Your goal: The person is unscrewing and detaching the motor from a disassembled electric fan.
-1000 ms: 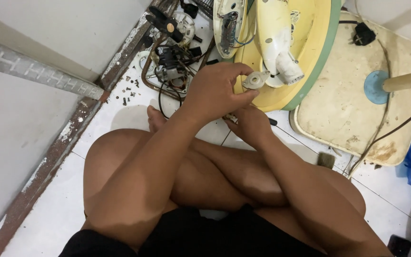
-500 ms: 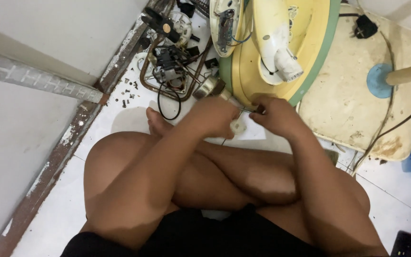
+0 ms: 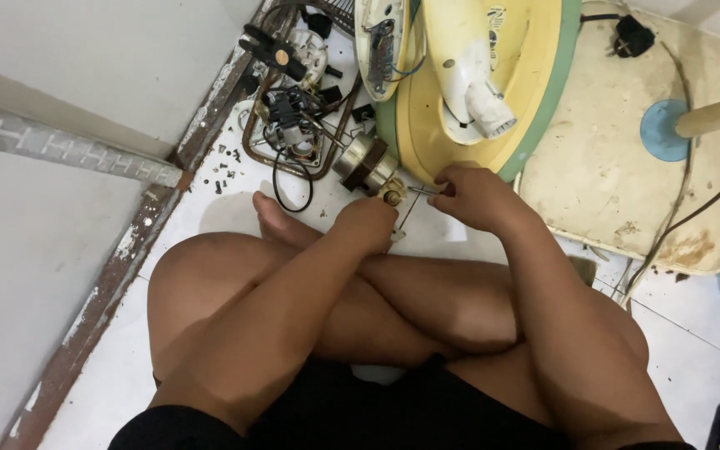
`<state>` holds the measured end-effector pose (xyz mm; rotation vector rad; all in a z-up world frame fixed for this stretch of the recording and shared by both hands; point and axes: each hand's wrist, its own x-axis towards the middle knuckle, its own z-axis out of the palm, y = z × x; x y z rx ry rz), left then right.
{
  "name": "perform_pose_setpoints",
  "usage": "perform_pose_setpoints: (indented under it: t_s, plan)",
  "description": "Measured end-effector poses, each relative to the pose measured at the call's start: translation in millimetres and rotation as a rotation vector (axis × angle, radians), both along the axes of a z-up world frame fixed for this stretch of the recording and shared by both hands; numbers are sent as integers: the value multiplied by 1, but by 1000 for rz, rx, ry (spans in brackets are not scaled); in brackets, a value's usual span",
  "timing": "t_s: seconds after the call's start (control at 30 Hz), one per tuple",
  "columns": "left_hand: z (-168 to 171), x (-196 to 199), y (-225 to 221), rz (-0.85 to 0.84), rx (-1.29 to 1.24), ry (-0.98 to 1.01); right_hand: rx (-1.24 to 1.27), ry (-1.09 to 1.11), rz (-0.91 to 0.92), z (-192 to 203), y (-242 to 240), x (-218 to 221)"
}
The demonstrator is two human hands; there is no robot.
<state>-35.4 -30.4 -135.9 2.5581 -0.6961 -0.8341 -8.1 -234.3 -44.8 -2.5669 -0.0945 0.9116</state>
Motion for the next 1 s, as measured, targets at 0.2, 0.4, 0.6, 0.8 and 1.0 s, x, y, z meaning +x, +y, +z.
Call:
perform_pose_setpoints:
  t_s: [0.2,0.4,0.6,0.8,1.0]
  plan:
    - [-1,-10,-2,28,-68,-67,37,3,25,-3,-3,-2]
    - [-11,-13,-2,-22,-82,-148,65,-29,46,-4,3,-2]
    - [-27,-13,1,27,-110,-118,81,-12,46,4,3,-4]
    - [2,-6,5,88,-130,49,55,20,57,4,3,-3]
    - [1,3,18,128,56,90,45,17,62,6,5,-5]
